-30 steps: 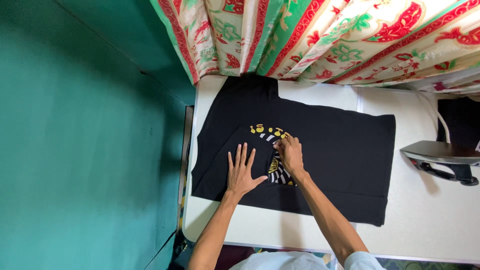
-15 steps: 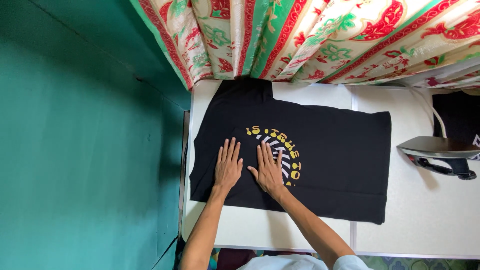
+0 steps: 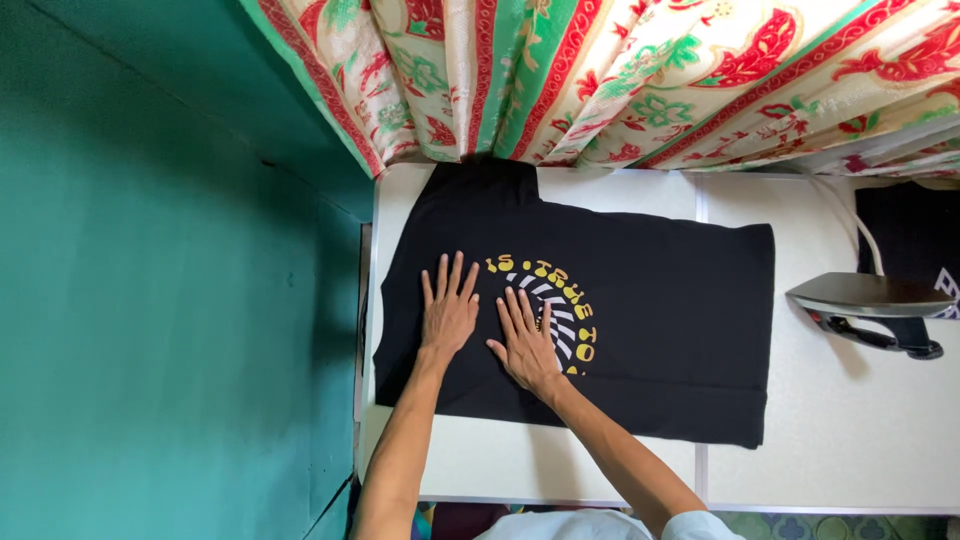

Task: The person irons a black t-shirt on a white table using a steam iron, then folds the t-shirt neatly. The person smooths the fabric with both hands and completes the fold by the end of the clip.

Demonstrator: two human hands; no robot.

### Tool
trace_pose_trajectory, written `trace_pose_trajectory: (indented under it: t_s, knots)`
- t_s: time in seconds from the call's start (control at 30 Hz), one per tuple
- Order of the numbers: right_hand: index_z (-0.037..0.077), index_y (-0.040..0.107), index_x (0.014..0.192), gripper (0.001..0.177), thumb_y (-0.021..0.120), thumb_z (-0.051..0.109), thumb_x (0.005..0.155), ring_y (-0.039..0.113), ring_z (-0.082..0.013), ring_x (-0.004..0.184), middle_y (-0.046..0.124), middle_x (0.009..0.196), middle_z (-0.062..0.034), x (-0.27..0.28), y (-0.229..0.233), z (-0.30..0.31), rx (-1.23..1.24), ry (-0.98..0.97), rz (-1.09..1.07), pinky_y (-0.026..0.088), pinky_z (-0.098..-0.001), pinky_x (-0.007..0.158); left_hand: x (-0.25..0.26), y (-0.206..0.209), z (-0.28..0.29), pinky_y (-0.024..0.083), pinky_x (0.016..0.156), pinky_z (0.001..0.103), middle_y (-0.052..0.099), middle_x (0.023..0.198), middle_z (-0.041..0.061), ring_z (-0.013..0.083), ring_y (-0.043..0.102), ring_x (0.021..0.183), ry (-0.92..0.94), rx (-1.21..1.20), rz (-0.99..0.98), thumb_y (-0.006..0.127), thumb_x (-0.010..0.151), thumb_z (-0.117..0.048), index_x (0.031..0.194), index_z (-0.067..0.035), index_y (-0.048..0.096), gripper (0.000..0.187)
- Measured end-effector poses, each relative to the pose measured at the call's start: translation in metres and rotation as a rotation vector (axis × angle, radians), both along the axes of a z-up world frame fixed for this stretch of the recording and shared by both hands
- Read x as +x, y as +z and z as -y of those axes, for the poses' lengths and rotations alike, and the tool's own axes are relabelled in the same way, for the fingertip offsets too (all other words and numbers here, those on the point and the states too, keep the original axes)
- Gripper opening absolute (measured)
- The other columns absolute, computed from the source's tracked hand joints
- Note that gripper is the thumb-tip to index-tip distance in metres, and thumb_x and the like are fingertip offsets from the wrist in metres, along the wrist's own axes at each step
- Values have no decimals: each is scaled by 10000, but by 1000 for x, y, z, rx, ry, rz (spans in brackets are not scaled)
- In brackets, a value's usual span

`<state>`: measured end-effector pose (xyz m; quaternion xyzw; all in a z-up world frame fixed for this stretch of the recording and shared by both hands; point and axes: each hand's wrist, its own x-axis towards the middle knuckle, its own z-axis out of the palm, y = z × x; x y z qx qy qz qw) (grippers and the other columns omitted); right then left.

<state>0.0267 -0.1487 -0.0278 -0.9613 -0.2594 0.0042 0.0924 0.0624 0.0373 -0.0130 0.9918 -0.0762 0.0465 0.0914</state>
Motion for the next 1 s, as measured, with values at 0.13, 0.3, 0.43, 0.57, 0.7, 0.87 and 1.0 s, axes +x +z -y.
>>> trace_pose_trajectory:
  t_s: [0.13, 0.3, 0.43, 0.57, 0.7, 0.87, 1.0]
  knots:
    - [155, 214, 1631, 791, 326, 643, 1018, 93, -295, 1588, 147, 1721, -100, -3, -3, 0, -24, -2, 4, 0, -644, 1236, -13, 4, 6, 220, 1195, 601, 255, 1675, 128, 335, 232, 1539, -168, -100, 73, 572, 930, -198, 1568, -175, 383, 665]
    - [155, 225, 1632, 775, 327, 625, 1024, 105, -301, 1586, 144, 1721, -122, 1, 1, -2, 6, -18, -6, 18, -655, 1225, -36, -5, -33, 119, 1149, 717, 179, 1687, 211, 469, 168, 1524, 451, 40, 50, 511, 985, -389, 1595, -140, 333, 683]
    - [115, 260, 1620, 808, 394, 609, 995, 123, -374, 1576, 173, 1699, -208, -8, 14, -19, 18, -71, 24, 39, -691, 1209, -81, 17, -33, 176, 1175, 629, 213, 1661, 249, 443, 225, 1511, 287, -130, 110, 483, 1030, -213, 1580, -55, 332, 592]
    - [144, 317, 1600, 722, 443, 525, 999, 139, -363, 1574, 176, 1704, -186, -24, 5, -42, 111, 44, 8, 63, -664, 1210, -135, 6, -28, 176, 1217, 527, 270, 1665, 153, 330, 240, 1533, 22, -138, 50, 443, 1022, -226, 1553, -91, 379, 552]
    - [265, 342, 1600, 672, 438, 557, 1004, 191, -329, 1564, 216, 1700, -135, -16, 0, -31, 80, 58, 20, 107, -664, 1206, -159, 9, -47, 163, 1216, 534, 196, 1681, 195, 379, 182, 1540, 195, -74, 21, 448, 1028, -364, 1581, -69, 310, 642]
    - [168, 336, 1599, 712, 417, 581, 1024, 182, -344, 1566, 217, 1697, -163, -34, 12, -52, 111, -14, 17, 116, -661, 1211, -162, 16, -47, 95, 1202, 596, 171, 1679, 230, 398, 141, 1549, 188, -77, 38, 428, 1038, -351, 1593, -59, 283, 644]
    - [248, 316, 1607, 736, 411, 629, 985, 167, -322, 1574, 205, 1706, -120, -73, 2, -62, 107, 104, 56, 112, -650, 1215, -165, 7, -44, 96, 1216, 573, 168, 1698, 126, 331, 112, 1567, 83, -56, -79, 459, 1020, -406, 1600, -159, 297, 651]
